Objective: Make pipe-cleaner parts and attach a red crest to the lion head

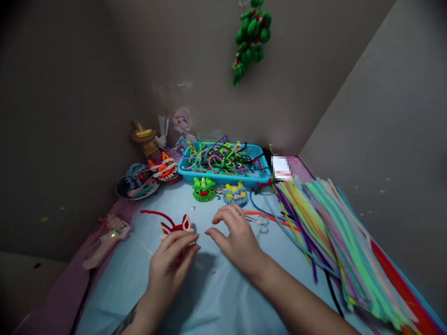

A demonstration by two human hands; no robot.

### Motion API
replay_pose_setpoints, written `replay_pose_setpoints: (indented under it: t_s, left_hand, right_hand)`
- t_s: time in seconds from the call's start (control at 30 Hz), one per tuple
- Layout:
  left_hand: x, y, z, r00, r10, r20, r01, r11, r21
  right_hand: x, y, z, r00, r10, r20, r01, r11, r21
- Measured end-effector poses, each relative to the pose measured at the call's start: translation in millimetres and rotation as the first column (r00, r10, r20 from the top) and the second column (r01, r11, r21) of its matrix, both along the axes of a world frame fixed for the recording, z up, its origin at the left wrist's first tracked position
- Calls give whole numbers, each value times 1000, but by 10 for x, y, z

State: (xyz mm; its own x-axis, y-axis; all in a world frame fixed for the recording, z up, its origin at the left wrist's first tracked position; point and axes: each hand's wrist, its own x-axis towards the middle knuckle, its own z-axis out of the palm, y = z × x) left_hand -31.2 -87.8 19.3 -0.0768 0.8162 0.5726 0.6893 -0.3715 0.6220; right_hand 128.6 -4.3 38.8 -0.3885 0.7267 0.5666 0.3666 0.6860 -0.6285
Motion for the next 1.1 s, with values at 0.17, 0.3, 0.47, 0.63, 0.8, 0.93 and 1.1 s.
replay_pose_setpoints:
  t_s: [0.17, 0.3, 0.47, 0.63, 0.8, 0.93, 1.1]
  left_hand:
    - [52, 44, 5, 997, -43, -65, 44, 999, 7]
    - [44, 40, 0, 992, -74, -100, 74, 997, -3]
    - [11, 44, -22, 986, -95, -138, 91, 995, -37]
    - [24, 35, -23, 984, -160, -83, 148, 980, -132]
    - [7, 9, 7, 987, -162, -25, 157, 979, -126]
    - [-19, -21, 29, 994, -104, -28, 101, 991, -93]
    - [-13, -67, 28, 951, -164, -261, 114, 974, -197]
  right_hand:
    - [30, -66, -91, 999, 43, 17, -45, 992, 120]
    - [53, -63, -144, 998, 59, 33, -65, 979, 194]
    - [76, -51, -166, 997, 59, 47, -67, 977, 202]
    - [88, -37, -171, 998, 57, 41, -63, 979, 192]
    - [93, -24, -174, 998, 50, 25, -55, 971, 231]
    - [101, -18, -172, 999, 48, 25, -53, 967, 251]
    - [132, -17, -193, 997, 59, -50, -41, 950, 309]
